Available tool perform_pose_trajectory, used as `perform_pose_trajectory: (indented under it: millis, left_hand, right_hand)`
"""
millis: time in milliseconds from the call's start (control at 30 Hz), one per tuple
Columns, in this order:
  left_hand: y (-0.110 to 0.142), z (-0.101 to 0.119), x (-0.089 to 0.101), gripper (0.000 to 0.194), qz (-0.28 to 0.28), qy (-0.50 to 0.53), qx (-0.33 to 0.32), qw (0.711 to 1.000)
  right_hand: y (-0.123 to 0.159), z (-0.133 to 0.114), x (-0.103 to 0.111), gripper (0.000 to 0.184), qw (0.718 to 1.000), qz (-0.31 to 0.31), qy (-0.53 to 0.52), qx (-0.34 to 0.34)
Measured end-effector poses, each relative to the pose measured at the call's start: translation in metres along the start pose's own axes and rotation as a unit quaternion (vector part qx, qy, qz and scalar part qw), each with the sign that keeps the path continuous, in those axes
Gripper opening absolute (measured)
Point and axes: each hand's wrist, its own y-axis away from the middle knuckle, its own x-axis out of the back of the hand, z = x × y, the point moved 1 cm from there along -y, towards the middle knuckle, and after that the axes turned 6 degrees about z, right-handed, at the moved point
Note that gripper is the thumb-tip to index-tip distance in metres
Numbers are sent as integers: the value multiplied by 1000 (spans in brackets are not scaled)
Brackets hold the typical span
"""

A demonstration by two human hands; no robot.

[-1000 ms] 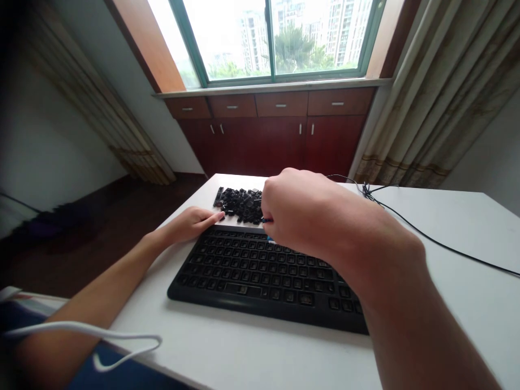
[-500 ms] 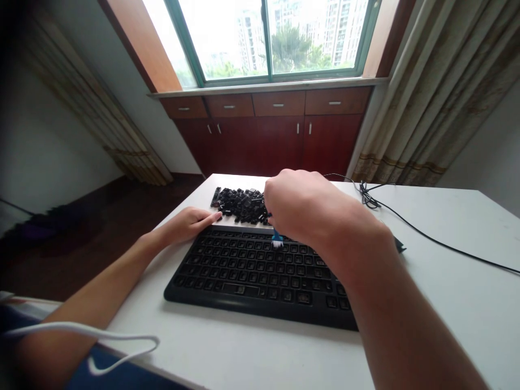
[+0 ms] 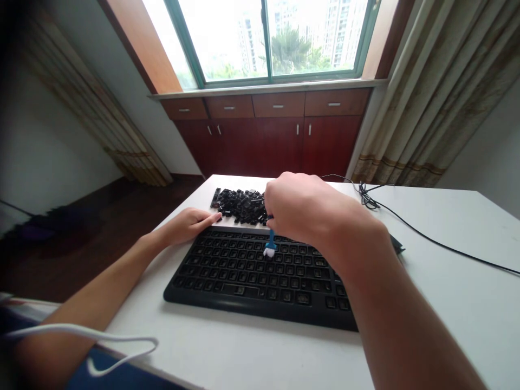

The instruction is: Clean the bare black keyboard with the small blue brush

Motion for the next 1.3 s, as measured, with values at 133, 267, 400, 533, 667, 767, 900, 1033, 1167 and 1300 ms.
perform_pose_trajectory:
  millis: [133, 267, 400, 533, 667, 767, 900, 1033, 1167, 1300]
  left_hand:
    - [0, 1, 0, 51, -5, -18, 8, 1000]
    - [0, 1, 0, 51, -8, -19, 10, 1000]
    - [1, 1, 1, 50, -7, -16, 11, 1000]
    - [1, 1, 0, 49, -4, -11, 9, 1000]
    - [0, 0, 0, 49, 2, -8, 6, 1000]
    - [0, -1, 0, 49, -1, -7, 5, 1000]
    - [1, -1, 0, 49, -4, -6, 7, 1000]
    - [0, 0, 0, 49, -3, -10, 6, 1000]
    - [-1, 1, 1, 49, -5, -15, 9, 1000]
    - [-1, 0, 0, 50, -7, -21, 3, 1000]
  right_hand:
    - [3, -2, 7, 17, 998, 53, 10, 24]
    - [9, -1, 8, 20, 999, 49, -5, 21]
    - [7, 2, 3, 19, 999, 4, -34, 17]
    - [4, 3, 2, 15, 1000, -5, -11, 5]
    - [4, 3, 6, 15, 998, 39, 35, -19]
    - [7, 2, 7, 26, 999, 43, -13, 19]
    - [7, 1, 3, 28, 997, 27, -51, 41]
    - [2, 1, 1, 21, 999, 20, -28, 27]
    - [4, 4, 4, 18, 998, 55, 11, 19]
    - [7, 1, 3, 24, 998, 38, -31, 48]
